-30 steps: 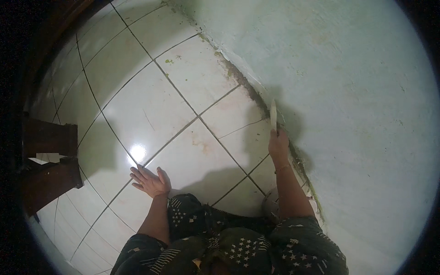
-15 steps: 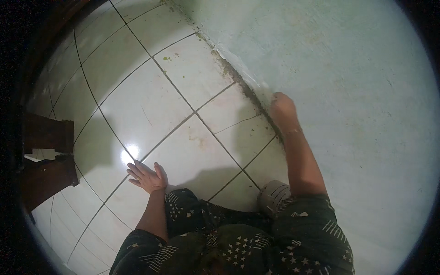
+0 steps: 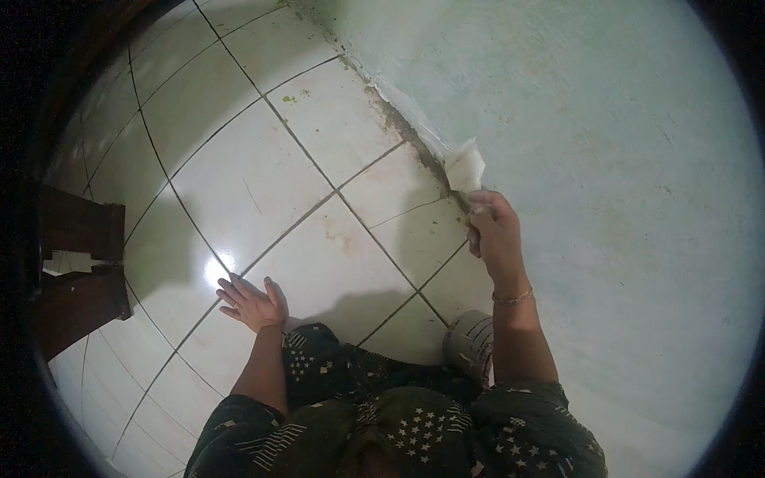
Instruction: The person paints a wall using a paintbrush, periodically dipping the brush into a paint bucket.
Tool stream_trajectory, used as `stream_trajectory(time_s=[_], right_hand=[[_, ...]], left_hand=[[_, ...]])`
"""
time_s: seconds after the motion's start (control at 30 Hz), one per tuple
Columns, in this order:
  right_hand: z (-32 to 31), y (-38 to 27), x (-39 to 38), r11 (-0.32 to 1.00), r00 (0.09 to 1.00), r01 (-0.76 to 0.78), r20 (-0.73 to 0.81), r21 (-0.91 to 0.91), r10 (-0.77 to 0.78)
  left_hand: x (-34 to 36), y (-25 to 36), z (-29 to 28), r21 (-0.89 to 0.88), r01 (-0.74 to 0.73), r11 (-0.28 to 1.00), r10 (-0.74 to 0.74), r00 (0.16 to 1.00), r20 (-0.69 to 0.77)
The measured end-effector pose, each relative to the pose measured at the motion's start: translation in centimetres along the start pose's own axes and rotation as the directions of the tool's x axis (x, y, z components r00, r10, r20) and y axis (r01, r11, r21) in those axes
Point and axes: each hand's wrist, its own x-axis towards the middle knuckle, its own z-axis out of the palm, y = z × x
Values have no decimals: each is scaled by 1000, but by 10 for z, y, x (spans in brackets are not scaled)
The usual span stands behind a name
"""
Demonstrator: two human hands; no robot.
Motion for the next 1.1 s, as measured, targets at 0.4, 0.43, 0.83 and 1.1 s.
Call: stream_trajectory(time_s=[0.4, 0.43, 0.83, 1.1], right_hand=[[12, -38, -16, 809, 857, 513, 132, -286, -498], [13, -39, -16, 876, 899, 438, 122, -201, -421], [32, 49, 15, 743, 842, 419, -84, -522, -534], [12, 14, 7, 252, 799, 456, 268, -854, -538]], left_hand=[[-1, 1, -1, 5, 12, 1000, -12, 1000, 14], [-1, 2, -2, 4, 10, 1000, -10, 1000, 15], [-1, 6, 0, 27, 2, 1000, -1, 1000, -25], [-1, 3, 1, 30, 16, 999, -15, 1000, -19]])
